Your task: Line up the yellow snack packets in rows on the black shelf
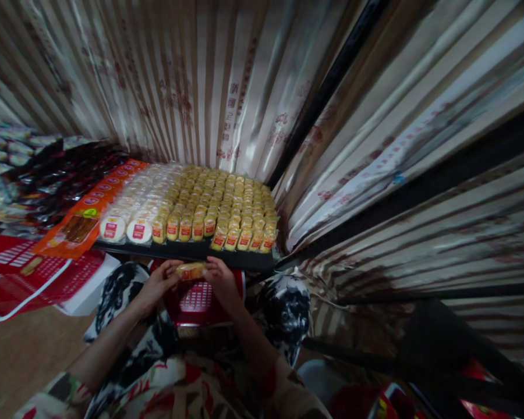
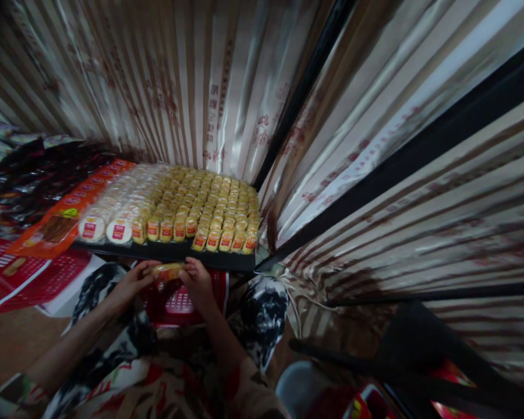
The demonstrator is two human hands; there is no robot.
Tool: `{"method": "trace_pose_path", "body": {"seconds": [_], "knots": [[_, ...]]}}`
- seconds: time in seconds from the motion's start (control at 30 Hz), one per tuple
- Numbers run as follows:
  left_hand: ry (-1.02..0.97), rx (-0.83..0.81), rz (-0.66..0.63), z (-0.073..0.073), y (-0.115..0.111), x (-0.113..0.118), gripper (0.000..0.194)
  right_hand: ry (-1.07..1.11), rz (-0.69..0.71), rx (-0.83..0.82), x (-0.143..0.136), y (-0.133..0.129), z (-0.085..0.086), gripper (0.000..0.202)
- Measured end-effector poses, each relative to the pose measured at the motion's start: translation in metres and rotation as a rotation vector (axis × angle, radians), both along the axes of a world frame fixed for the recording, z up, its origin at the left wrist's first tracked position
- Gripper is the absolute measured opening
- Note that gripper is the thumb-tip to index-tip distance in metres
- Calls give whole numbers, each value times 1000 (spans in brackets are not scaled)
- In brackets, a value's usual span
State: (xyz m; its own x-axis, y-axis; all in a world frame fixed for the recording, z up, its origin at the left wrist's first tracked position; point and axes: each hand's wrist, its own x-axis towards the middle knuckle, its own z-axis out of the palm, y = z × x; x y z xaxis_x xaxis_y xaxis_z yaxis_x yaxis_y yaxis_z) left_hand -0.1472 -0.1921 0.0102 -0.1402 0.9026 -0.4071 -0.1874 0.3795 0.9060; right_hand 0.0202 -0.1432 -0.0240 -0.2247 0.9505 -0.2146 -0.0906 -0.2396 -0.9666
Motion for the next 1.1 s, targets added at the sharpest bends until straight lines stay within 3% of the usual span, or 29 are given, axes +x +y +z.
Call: {"method": "trace_pose_path", "body": {"seconds": [0.1,0.3,0.6,0.7,0.87,1.1], "knots": [[-23,-15,-29,2,-5,6,63,27,-2,41,1,1,3,44],[71,3,-88,-1,-5,15,52,-82,16,128,0,5,5,35],[600,176,-180,4,25,20,35,-230,26,437,-1,22,36,30],[689,200,-139,5,37,23,34,-289,-18,505,1,27,42,33],[892,186,63,2,60,26,34,-494,32,633,9,36,29,36],[1033,164,52,3,79,46,37,-653,39,766,24,43,1,41]]}}
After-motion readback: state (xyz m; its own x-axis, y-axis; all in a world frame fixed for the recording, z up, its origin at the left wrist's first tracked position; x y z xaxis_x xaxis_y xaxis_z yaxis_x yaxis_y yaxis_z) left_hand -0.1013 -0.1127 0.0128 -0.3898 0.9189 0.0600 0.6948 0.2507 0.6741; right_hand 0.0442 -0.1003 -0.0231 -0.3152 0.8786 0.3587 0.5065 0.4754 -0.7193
